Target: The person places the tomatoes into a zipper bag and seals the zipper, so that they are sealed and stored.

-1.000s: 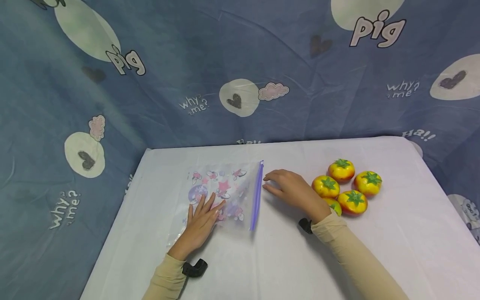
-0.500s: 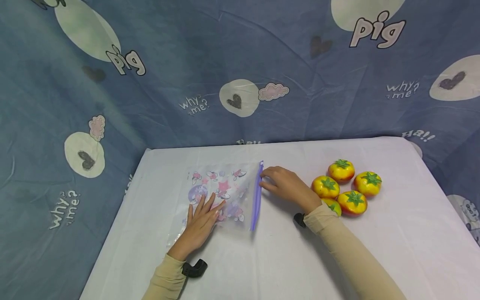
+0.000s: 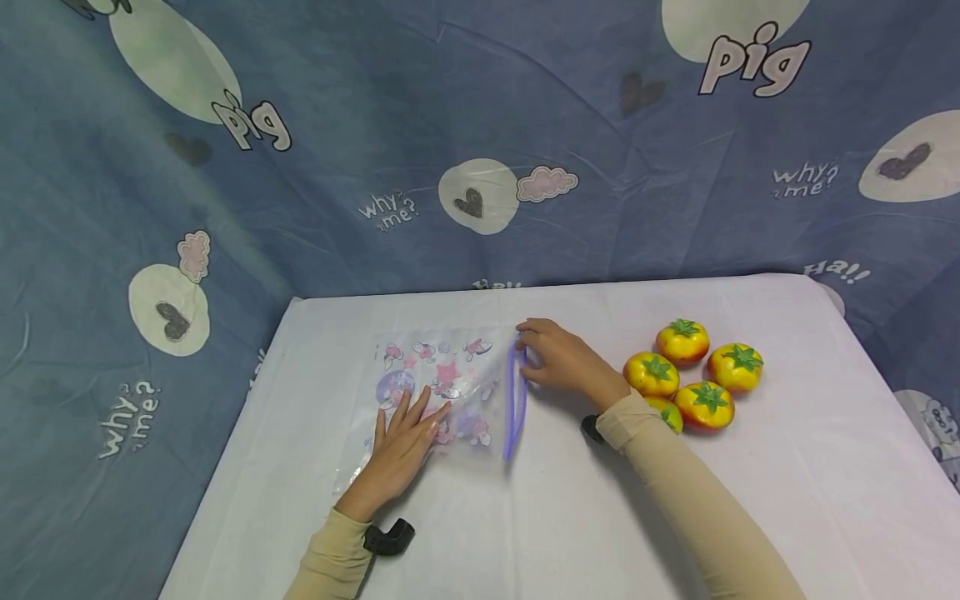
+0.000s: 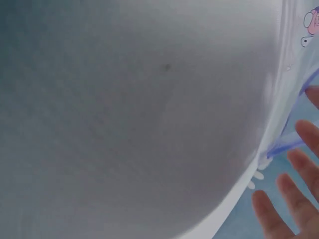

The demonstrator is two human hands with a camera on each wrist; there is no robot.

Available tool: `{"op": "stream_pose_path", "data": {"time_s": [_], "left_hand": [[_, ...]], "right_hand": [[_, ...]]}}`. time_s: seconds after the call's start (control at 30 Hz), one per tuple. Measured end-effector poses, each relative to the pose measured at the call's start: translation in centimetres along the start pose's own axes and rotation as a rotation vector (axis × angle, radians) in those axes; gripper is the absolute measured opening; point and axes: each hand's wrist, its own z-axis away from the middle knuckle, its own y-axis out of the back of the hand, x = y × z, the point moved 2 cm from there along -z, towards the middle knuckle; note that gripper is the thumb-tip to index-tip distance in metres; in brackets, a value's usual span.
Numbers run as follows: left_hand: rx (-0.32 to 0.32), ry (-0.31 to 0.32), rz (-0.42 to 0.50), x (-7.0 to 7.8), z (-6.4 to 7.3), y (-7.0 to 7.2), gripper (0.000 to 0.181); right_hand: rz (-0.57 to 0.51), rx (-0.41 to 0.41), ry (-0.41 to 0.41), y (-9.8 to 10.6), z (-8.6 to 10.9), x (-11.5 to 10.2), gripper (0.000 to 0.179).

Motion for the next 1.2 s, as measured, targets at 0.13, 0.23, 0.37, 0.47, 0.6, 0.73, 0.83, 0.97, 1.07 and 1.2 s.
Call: {"op": "stream_pose_path", "data": {"time_s": [0.13,0.23,0.37,0.47,0.6,0.73,0.83,0.97,1.07,1.2], "left_hand": [[0.001,0.001,-0.006,0.0,0.0,0.0,0.047],[-0.001,0.001,-0.007,0.1,0.0,0.0,0.047],[0.001,-0.001,-0.010,0.0,0.0,0.0,0.047],[0.005,-0.003,-0.014,0.0,0.0,0.0,0.047],[0.001,0.001,-0.016,0.0,-0.1,-0.1,0.048],[-0.001,0.000,-0.016,0.0,0.0,0.0,0.048],[0.003,-0.002,-0.020,0.0,0.0,0.0,0.048],[0.005,-0.001,-0.019,-0.1,0.0,0.0,0.047],[0.001,0.001,-0.016,-0.1,0.0,0.0,0.048],[-0.001,0.003,-0.015,0.0,0.0,0.0,0.048]], "right_hand": [[-0.002,-0.033,-0.006,-0.3,-0.4,0.3,0.043],[0.001,-0.056,-0.020,-0.4,-0.6,0.4,0.048],[0.010,-0.078,-0.042,-0.5,-0.9,0.5,0.055],[0.009,-0.090,-0.060,-0.5,-1.1,0.6,0.061],[0.005,-0.110,-0.082,-0.5,-1.3,0.7,0.066],[0.021,-0.137,-0.105,-0.6,-1.3,0.8,0.066],[0.021,-0.155,-0.119,-0.7,-1.4,0.8,0.066],[0.018,-0.167,-0.122,-0.8,-1.5,0.9,0.070],[0.018,-0.172,-0.113,-0.8,-1.6,0.9,0.073],[-0.005,-0.166,-0.078,-0.7,-1.6,0.9,0.071]]}}
